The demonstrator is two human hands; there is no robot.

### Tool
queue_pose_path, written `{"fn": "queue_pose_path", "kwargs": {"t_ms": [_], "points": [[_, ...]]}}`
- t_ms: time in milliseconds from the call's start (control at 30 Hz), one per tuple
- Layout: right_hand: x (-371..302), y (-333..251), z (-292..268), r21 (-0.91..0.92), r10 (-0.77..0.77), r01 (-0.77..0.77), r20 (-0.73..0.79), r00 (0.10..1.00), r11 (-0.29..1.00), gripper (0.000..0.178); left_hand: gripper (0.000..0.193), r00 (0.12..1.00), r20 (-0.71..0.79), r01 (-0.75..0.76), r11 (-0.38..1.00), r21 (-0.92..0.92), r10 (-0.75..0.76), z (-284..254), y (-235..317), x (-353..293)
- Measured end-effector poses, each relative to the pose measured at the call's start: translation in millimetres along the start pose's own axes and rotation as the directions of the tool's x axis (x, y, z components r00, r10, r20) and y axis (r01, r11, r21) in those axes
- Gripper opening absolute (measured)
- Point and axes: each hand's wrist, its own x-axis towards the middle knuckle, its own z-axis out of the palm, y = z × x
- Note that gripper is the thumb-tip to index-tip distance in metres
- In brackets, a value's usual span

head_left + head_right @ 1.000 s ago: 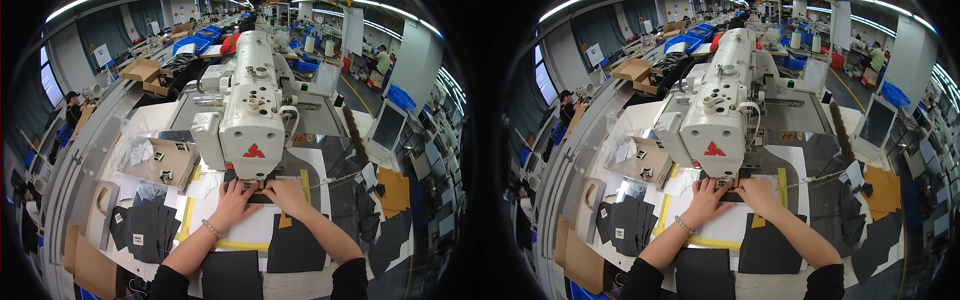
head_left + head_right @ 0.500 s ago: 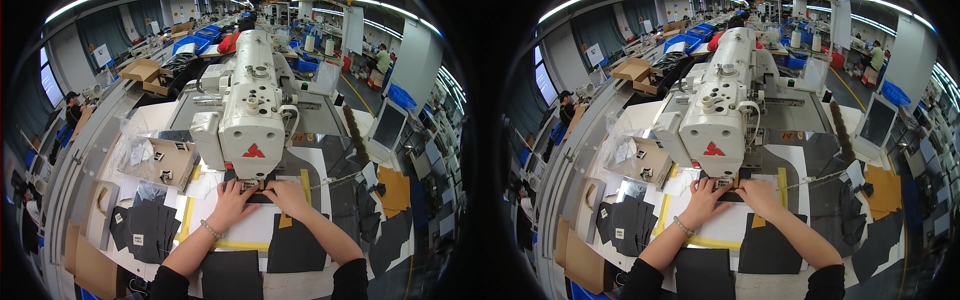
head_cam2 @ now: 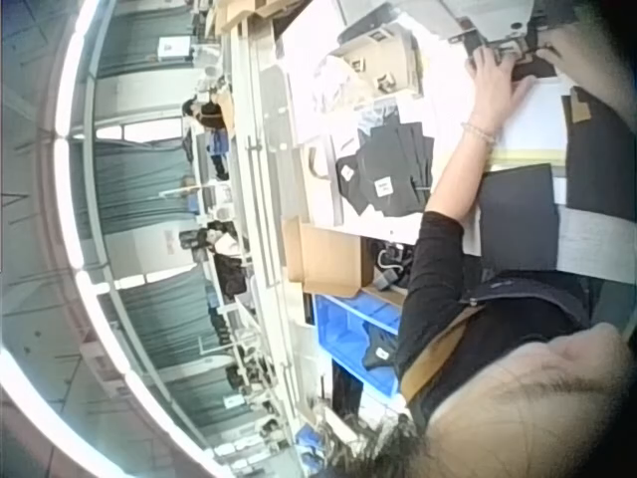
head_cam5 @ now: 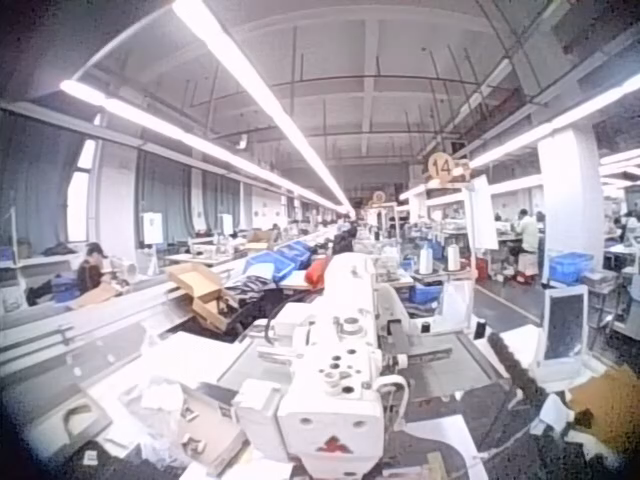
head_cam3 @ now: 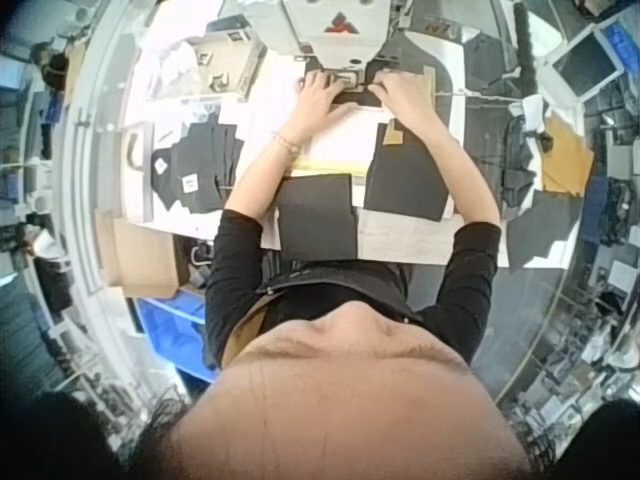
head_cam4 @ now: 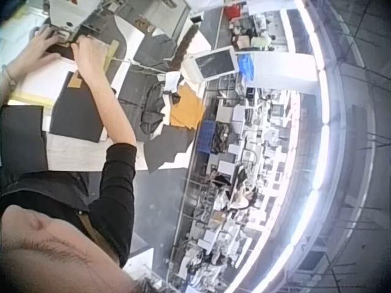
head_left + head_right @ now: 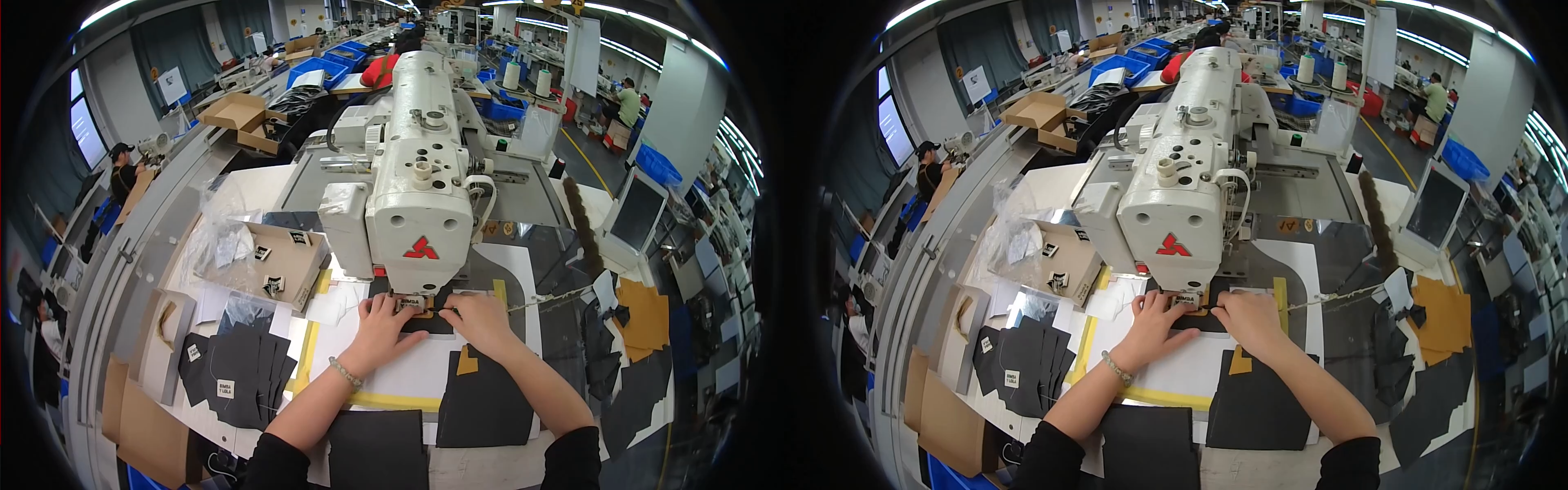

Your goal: Sewing small white labels onto rectangular leather squares using an industrial sewing machine.

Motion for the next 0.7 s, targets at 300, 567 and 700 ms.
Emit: {"fn": "queue_pose_path", "kwargs": {"t_ms": [300,567,700], "points": [[5.6,1.6,3.1,-0.102,-0.037,0.038,0.012,0.999,0.994,0.018,0.044,0.999,0.003,0.041,0.999,-0.033,-0.041,-1.6,-1.3,-0.2],[13.1,-5.5,-6.2,-0.129,-0.055,0.067,0.090,0.994,0.989,0.018,0.041,0.999,-0.051,-0.006,0.999,-0.047,0.004,-0.5,-1.2,0.7],[15.7,-8.1,-5.8,-0.124,-0.045,0.059,0.111,0.993,0.991,0.017,0.040,1.000,-0.030,0.004,0.998,-0.067,-0.006,-1.0,-0.5,1.1]]}}
